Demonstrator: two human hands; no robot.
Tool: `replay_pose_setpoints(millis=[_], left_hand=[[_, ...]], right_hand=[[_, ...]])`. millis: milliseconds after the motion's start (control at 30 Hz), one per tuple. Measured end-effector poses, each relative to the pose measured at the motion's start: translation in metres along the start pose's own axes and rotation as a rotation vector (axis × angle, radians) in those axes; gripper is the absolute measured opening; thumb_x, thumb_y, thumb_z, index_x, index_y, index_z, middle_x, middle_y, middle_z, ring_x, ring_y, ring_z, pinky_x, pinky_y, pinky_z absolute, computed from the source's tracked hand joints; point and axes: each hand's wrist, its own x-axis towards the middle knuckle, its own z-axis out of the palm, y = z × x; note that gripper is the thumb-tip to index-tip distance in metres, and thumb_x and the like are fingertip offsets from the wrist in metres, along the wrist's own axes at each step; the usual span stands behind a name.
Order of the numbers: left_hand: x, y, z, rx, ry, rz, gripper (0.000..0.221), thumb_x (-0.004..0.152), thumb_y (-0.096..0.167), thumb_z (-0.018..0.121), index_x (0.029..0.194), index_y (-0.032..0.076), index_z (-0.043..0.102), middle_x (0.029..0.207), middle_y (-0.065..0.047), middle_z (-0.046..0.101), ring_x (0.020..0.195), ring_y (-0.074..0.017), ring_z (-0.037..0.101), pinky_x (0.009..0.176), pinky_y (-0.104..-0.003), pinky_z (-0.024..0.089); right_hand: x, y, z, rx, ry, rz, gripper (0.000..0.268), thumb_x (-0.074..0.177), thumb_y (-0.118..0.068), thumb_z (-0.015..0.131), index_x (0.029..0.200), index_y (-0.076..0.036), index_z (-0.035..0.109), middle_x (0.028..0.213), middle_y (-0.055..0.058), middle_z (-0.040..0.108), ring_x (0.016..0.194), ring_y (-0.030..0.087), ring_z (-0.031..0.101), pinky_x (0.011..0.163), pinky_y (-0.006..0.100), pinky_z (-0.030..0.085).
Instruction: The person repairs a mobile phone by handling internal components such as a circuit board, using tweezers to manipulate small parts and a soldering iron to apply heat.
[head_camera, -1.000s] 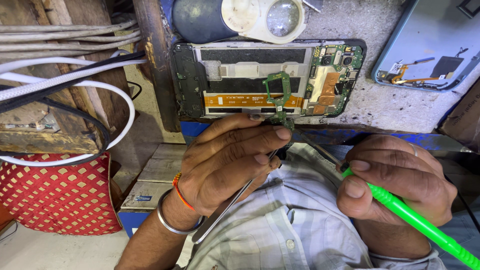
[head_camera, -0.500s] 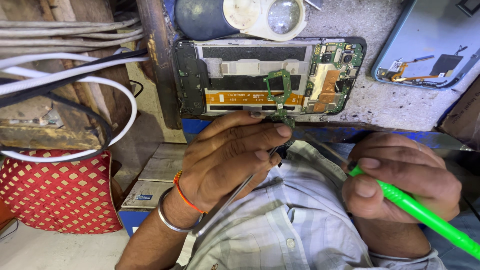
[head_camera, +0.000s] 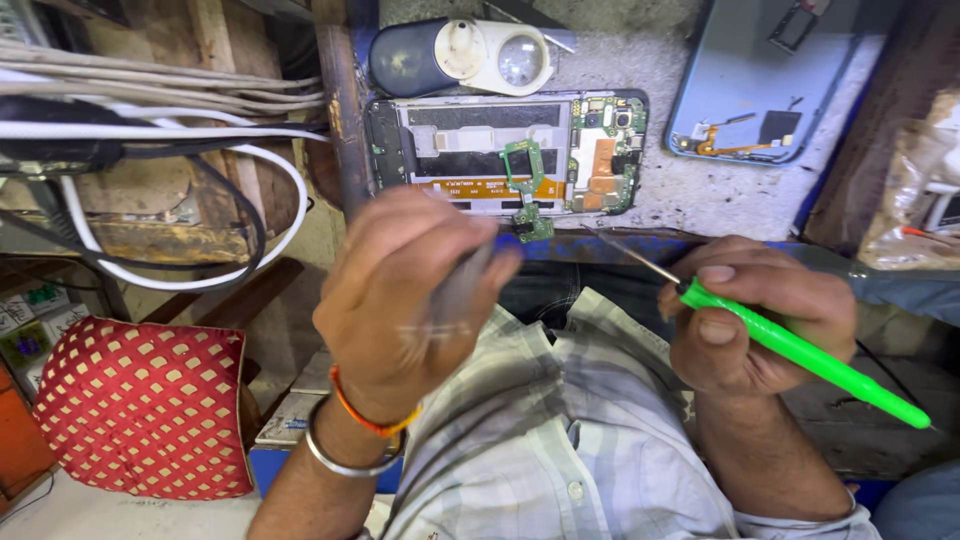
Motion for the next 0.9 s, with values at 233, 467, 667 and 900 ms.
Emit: replay_pose_setpoints(millis=[233, 467, 667, 900], left_hand=[[0.040, 0.006, -0.006, 0.787, -0.157, 0.292, 0.037, 0.095, 0.002, 0.076, 0.132, 0.008, 0.069, 0.114, -0.007, 0.057, 0.111, -0.0273, 0.058, 0.097, -0.042, 0.048], [0.048, 0.001, -0.002, 0.831, -0.157, 0.282, 0.046, 0.098, -0.005, 0.065, 0.142, 0.007, 0.059, 0.134, -0.007, 0.058, 0.128, -0.0274, 0.054, 0.112, -0.044, 0.044], [0.050, -0.005, -0.016, 0.748, -0.201, 0.155, 0.040, 0.105, -0.004, 0.065, 0.143, 0.001, 0.053, 0.143, -0.015, 0.056, 0.139, -0.0392, 0.049, 0.125, -0.053, 0.038], [0.052, -0.005, -0.029, 0.710, -0.173, 0.130, 0.037, 0.107, 0.000, 0.072, 0.140, 0.003, 0.056, 0.136, -0.013, 0.057, 0.130, -0.0341, 0.056, 0.112, -0.040, 0.049]], right_hand=[[-0.009, -0.003, 0.002, 0.064, 0.064, 0.010, 0.042, 0.104, -0.033, 0.075, 0.117, -0.001, 0.050, 0.076, 0.012, 0.060, 0.057, 0.017, 0.061, 0.050, 0.026, 0.051], [-0.009, -0.004, 0.000, 0.048, 0.056, -0.011, 0.039, 0.106, -0.032, 0.072, 0.119, -0.002, 0.050, 0.079, 0.012, 0.060, 0.058, 0.018, 0.060, 0.050, 0.026, 0.051], [-0.007, -0.003, 0.000, 0.024, 0.022, -0.021, 0.037, 0.107, -0.031, 0.071, 0.118, -0.003, 0.050, 0.082, 0.012, 0.060, 0.059, 0.018, 0.061, 0.051, 0.027, 0.052], [-0.003, -0.004, 0.006, 0.032, 0.028, -0.044, 0.039, 0.105, -0.032, 0.073, 0.114, -0.002, 0.051, 0.081, 0.011, 0.060, 0.059, 0.017, 0.062, 0.050, 0.026, 0.052]])
